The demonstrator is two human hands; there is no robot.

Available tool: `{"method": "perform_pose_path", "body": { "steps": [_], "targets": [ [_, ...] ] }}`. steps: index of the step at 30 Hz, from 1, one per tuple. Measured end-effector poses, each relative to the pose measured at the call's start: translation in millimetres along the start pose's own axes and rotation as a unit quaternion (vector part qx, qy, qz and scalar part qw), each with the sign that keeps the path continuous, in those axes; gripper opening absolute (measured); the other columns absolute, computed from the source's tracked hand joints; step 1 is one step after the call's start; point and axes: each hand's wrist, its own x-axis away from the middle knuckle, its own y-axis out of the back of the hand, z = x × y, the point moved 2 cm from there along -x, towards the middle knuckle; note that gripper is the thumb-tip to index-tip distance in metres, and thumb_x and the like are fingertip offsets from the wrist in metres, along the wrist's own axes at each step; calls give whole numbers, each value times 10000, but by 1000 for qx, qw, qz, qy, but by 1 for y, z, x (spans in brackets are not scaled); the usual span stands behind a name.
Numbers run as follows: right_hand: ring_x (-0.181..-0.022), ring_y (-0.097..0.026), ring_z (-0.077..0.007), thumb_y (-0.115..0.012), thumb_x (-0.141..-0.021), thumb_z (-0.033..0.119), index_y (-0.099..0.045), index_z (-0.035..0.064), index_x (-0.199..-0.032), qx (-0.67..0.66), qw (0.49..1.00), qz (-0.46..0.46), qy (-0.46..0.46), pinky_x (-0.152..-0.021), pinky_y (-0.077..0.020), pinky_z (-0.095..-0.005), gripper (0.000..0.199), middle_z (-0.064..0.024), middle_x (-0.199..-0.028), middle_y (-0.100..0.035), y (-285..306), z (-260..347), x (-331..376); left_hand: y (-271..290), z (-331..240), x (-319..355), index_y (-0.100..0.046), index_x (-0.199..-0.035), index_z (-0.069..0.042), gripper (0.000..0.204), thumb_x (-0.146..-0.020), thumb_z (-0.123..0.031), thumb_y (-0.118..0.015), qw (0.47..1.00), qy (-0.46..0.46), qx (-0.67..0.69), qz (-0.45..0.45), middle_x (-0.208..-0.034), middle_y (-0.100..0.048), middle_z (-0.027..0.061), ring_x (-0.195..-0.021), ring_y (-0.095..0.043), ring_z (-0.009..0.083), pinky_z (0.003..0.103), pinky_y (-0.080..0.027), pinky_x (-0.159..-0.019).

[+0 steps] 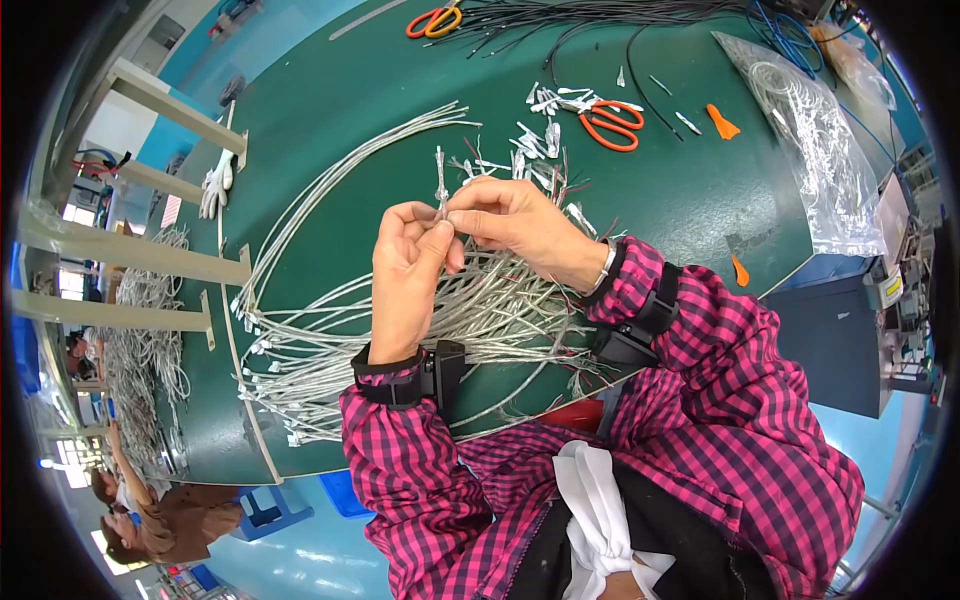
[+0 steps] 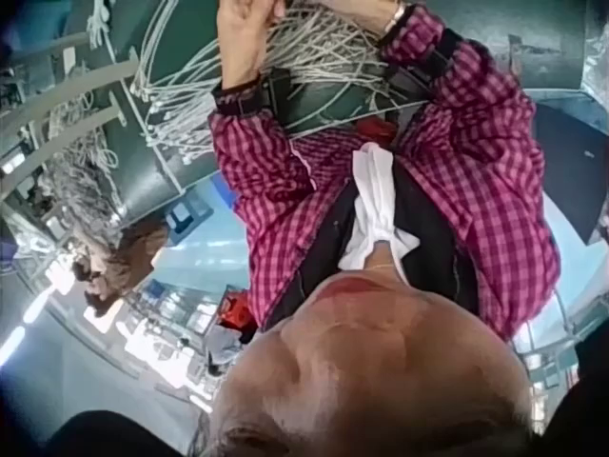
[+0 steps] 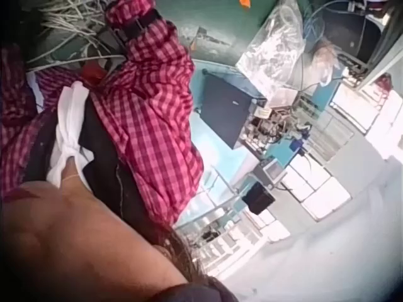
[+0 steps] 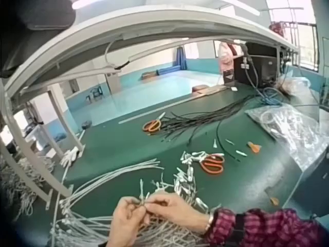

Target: The person picks up a wire from a bundle, pulls back the outer casing, and trims the excess material using shears. They then separate the inner colored wires and twist the exposed strands together by hand.

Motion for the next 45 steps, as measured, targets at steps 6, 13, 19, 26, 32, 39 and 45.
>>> {"method": "perform_pose_path", "body": {
  "steps": [6,13,19,26,32,39,45],
  "targets": [
    [-621,-554,-63,-578,-909,146,-591,28,-986,-9,1000,-9,-23,-507,-402,-187,142,-42,-812,-605,-5,11,3,-6,-4,4,-509,-1011,2,142,-894,-41,-577,993,-46,-85,-70,-905,-581,60,-781,-570,110,235,-455,-710],
    [-654,-638,-117,-533,-920,91,-539,-28,-936,-19,999,-26,12,-544,-505,-225,121,-75,-758,-612,-24,14,3,-7,-15,9,-561,-995,7,151,-869,-49,-622,975,-106,-106,-163,-933,-585,41,-847,-557,101,230,-445,-748],
    [-634,-657,-131,-540,-907,59,-517,-47,-904,160,983,-59,70,-545,-525,-242,108,-76,-674,-625,-25,15,2,-2,-11,8,-580,-1021,20,172,-865,-41,-619,974,-92,-104,-180,-958,-588,46,-859,-544,104,234,-441,-765],
    [-564,-649,-151,-548,-873,58,-509,-36,-847,207,968,-78,122,-511,-508,-261,106,-95,-619,-621,-28,12,2,2,-6,8,-583,-1012,25,169,-862,-42,-621,977,-73,-73,-185,-917,-597,42,-798,-549,103,233,-450,-742],
    [-550,-648,-163,-551,-859,54,-503,-30,-826,265,943,-80,185,-498,-498,-274,102,-101,-608,-613,-30,10,4,5,-7,10,-593,-985,24,140,-861,-37,-616,982,-60,-54,-173,-862,-602,33,-769,-556,100,223,-451,-726],
    [-580,-656,-157,-558,-855,43,-517,-38,-859,66,995,-65,31,-509,-503,-276,91,-132,-668,-626,-23,11,3,-5,-3,2,-594,-952,17,113,-870,-57,-617,973,-102,-111,-173,-855,-612,29,-740,-558,75,207,-450,-678],
    [-709,-645,-137,-556,-896,65,-527,-41,-1028,273,950,-88,120,-610,-523,-240,172,-97,-819,-640,-25,14,-6,-2,-9,6,-591,-947,22,116,-865,-58,-610,964,-101,-148,-199,-837,-609,38,-734,-567,94,223,-469,-675]
  ]
}}
